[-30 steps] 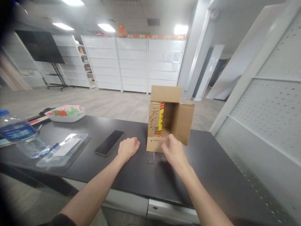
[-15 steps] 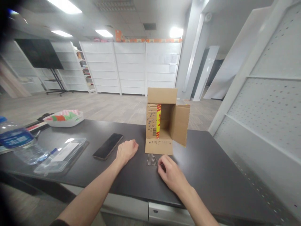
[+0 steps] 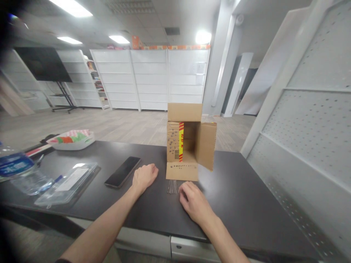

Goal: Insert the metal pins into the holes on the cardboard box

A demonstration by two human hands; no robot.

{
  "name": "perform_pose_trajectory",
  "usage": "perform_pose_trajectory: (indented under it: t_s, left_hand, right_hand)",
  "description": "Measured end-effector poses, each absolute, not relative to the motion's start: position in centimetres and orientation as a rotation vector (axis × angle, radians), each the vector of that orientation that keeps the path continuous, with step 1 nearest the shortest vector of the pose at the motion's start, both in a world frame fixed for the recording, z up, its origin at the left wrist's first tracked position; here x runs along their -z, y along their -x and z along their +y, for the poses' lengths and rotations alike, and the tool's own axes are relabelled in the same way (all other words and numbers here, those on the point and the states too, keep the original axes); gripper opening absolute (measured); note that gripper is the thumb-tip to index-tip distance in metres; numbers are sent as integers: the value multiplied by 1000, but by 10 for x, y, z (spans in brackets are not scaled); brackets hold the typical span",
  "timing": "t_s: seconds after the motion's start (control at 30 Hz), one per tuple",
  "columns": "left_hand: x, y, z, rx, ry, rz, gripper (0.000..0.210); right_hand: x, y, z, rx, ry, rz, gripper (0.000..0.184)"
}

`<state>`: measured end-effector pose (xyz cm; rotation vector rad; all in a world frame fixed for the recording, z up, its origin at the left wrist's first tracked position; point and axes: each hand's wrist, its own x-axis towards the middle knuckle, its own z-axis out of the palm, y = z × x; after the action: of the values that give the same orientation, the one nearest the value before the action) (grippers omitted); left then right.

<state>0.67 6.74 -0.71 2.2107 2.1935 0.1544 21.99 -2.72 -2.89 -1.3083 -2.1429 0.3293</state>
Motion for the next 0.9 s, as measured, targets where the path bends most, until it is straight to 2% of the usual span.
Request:
perform_pose_trajectory:
  t_s: [0.57, 0.9]
  left_hand:
    - [1, -5, 64, -90, -2156, 2135, 39]
    - [5, -3, 64, -126, -2231, 2132, 38]
  right_hand:
    - [33, -218, -35, -378, 1326, -2108, 10]
    - [29, -213, -34, -233, 1398, -2050, 13]
